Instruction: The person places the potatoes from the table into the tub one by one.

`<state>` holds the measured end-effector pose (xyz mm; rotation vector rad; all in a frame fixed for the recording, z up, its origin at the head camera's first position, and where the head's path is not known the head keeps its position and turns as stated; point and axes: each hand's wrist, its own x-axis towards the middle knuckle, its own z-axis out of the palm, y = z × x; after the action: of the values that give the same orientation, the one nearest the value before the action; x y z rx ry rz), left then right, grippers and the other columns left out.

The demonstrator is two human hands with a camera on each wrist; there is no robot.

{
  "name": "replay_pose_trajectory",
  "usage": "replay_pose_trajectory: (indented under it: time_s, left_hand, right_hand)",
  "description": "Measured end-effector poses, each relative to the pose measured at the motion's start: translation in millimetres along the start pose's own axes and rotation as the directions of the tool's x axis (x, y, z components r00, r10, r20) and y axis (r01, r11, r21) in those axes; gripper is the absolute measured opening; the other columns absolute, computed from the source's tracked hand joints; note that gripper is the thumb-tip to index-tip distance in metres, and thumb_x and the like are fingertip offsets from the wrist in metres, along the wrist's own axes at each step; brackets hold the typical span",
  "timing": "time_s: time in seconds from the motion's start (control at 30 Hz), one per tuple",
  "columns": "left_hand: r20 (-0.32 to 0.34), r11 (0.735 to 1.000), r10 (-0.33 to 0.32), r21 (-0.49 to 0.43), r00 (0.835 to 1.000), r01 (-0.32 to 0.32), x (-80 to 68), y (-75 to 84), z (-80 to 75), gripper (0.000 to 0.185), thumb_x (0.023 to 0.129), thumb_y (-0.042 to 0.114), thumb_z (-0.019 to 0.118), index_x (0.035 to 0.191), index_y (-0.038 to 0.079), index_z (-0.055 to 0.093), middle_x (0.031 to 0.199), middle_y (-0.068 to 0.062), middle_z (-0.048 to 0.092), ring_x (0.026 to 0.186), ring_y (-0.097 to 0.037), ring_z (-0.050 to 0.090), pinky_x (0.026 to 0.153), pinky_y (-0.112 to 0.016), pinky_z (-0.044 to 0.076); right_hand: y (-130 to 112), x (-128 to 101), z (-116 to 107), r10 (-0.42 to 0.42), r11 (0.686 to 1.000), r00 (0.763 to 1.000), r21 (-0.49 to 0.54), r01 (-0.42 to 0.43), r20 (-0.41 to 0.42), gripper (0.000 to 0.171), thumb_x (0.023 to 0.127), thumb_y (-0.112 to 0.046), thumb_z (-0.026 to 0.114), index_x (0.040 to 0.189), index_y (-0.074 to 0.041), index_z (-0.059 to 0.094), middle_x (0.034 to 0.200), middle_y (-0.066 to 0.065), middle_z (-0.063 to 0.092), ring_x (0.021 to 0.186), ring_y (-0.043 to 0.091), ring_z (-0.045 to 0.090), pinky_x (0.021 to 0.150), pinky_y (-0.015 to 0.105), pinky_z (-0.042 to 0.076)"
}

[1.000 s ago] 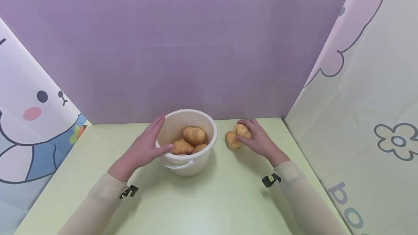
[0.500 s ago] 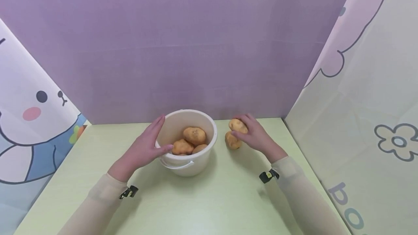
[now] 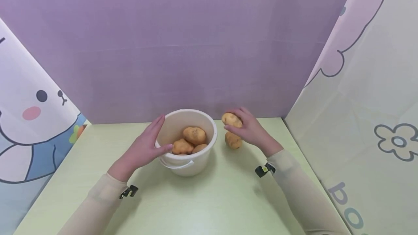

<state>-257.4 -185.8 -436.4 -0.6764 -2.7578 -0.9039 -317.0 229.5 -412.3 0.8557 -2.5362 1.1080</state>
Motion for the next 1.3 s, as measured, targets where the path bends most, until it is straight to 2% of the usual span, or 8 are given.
replay_pose_trajectory:
  time_s: [0.3, 0.57, 0.73, 0.93, 1.17, 1.3]
  left_hand:
    - [-0.004, 1.0, 0.007, -0.006, 1.0, -0.007, 0.2, 0.9, -1.3, 0.116, 0.097, 0.061, 0.078, 0.177, 0.003, 0.016, 0.184, -0.017, 0.017, 0.167, -0.041, 0.023, 0.131, -0.064, 0.028]
    - [0.0, 1.0, 0.004, -0.002, 1.0, -0.004, 0.4, 1.2, -2.6, 0.116, 0.097, 0.061, 0.078, 0.177, 0.002, 0.017, 0.184, -0.017, 0.017, 0.167, -0.041, 0.023, 0.131, -0.064, 0.028]
    - [-0.004, 1.0, 0.005, -0.009, 1.0, -0.005, 0.6, 1.3, -2.6, 0.116, 0.097, 0.06, 0.079, 0.176, 0.002, 0.017, 0.183, -0.018, 0.018, 0.167, -0.041, 0.024, 0.131, -0.064, 0.028]
    - [-0.001, 1.0, 0.006, -0.011, 1.0, -0.006, 0.4, 0.6, -2.3, 0.118, 0.097, 0.066, 0.076, 0.176, 0.002, 0.017, 0.184, -0.017, 0.017, 0.167, -0.041, 0.023, 0.131, -0.063, 0.027]
    - [0.001, 1.0, 0.005, -0.005, 1.0, -0.005, 0.9, -0.3, -1.5, 0.116, 0.097, 0.062, 0.078, 0.176, 0.001, 0.017, 0.183, -0.017, 0.017, 0.167, -0.042, 0.024, 0.131, -0.064, 0.028]
    - [0.007, 1.0, 0.0, 0.001, 1.0, 0.0, 0.4, 0.7, -1.9, 0.117, 0.097, 0.063, 0.077, 0.176, 0.001, 0.017, 0.183, -0.018, 0.017, 0.166, -0.042, 0.023, 0.13, -0.065, 0.028]
  right_hand:
    - [-17.2, 12.1, 0.0, -0.015, 1.0, 1.0, -0.006, 0.015, 0.023, 0.054, 0.097, -0.024, 0.089, 0.147, -0.016, 0.069, 0.134, 0.004, 0.064, 0.114, 0.022, 0.059, 0.092, 0.047, 0.053]
    - [-30.3, 22.4, 3.1, -0.039, 0.999, 0.998, 0.029, 0.038, 0.048, 0.054, 0.098, -0.024, 0.088, 0.147, -0.016, 0.068, 0.134, 0.003, 0.063, 0.117, 0.022, 0.059, 0.095, 0.048, 0.055]
    - [-36.5, 28.8, 8.1, -0.055, 0.998, 0.997, 0.039, 0.052, 0.062, 0.054, 0.097, -0.025, 0.089, 0.146, -0.015, 0.069, 0.132, 0.004, 0.063, 0.116, 0.022, 0.06, 0.096, 0.048, 0.055]
    - [-46.6, 35.3, 15.2, -0.075, 0.996, 0.993, 0.061, 0.069, 0.095, 0.052, 0.098, -0.025, 0.087, 0.146, -0.017, 0.069, 0.128, 0.003, 0.062, 0.111, 0.022, 0.061, 0.093, 0.046, 0.057]
    - [-56.6, 41.1, 27.6, -0.083, 0.992, 0.988, 0.1, 0.07, 0.133, 0.052, 0.099, -0.026, 0.087, 0.147, -0.018, 0.069, 0.133, 0.004, 0.061, 0.114, 0.023, 0.061, 0.094, 0.044, 0.058]
    - [-62.4, 44.6, 33.6, -0.1, 0.99, 0.984, 0.114, 0.084, 0.146, 0.053, 0.098, -0.026, 0.088, 0.147, -0.02, 0.069, 0.13, 0.002, 0.06, 0.112, 0.022, 0.061, 0.091, 0.043, 0.059]
